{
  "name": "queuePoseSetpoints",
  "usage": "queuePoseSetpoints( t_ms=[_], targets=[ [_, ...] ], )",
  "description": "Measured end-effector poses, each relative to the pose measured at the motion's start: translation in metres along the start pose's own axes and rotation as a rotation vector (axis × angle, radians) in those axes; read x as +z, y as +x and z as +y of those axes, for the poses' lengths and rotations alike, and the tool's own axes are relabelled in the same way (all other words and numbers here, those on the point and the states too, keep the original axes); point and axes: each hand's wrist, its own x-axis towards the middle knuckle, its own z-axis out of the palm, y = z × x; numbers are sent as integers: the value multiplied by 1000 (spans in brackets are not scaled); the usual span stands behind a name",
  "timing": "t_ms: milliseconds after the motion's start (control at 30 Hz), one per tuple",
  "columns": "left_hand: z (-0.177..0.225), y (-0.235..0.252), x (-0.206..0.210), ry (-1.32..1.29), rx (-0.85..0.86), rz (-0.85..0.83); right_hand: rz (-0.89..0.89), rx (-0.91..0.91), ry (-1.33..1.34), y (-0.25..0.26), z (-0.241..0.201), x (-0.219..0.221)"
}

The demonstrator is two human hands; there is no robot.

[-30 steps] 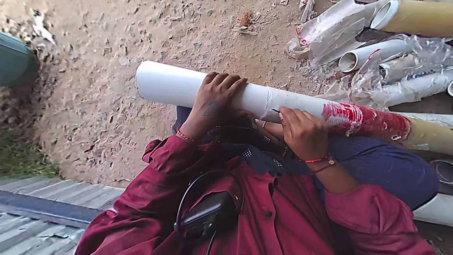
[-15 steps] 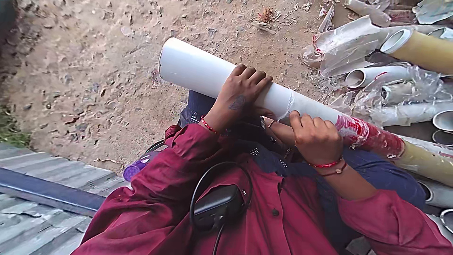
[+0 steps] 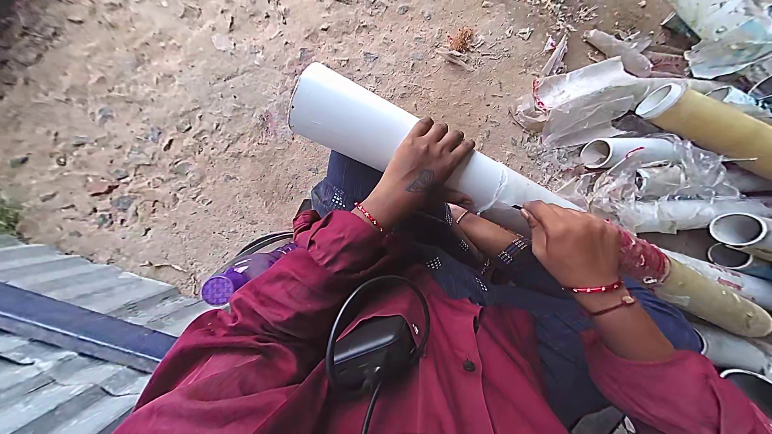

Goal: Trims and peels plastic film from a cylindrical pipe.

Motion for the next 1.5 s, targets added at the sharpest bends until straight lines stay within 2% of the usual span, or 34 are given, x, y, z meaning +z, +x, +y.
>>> queuePoseSetpoints(
  t_ms=[133, 300, 467, 600, 733, 800, 900, 1067, 1233, 1500],
  targets=[
    [0, 0, 2, 20, -6, -4, 113, 36, 62, -8, -12, 14],
    [0, 0, 2, 34, -9, -2, 169, -2, -66, -3, -25, 31],
    [1, 0, 3, 49, -18, -4, 144, -65, -310, 2, -40, 28],
    [1, 0, 1, 32, -15, -16, 13, -69, -441, 5, -53, 18],
    [0, 0, 1, 22, -17, -26, -60, -39, -498, -1, -48, 16],
    [0, -1, 2, 17, -14, -23, -43, -33, -451, -7, -36, 14],
    [2, -1, 1, 22, -19, -9, 10, -3, -211, -9, -15, 6],
    [3, 0, 2, 27, -21, -9, 167, -7, -24, -8, -23, 17],
    [1, 0, 1, 31, -20, -21, 219, -43, -190, -1, -33, 38],
    [0, 0, 2, 28, -14, -16, 52, -9, -383, 0, -48, 24]
  ],
)
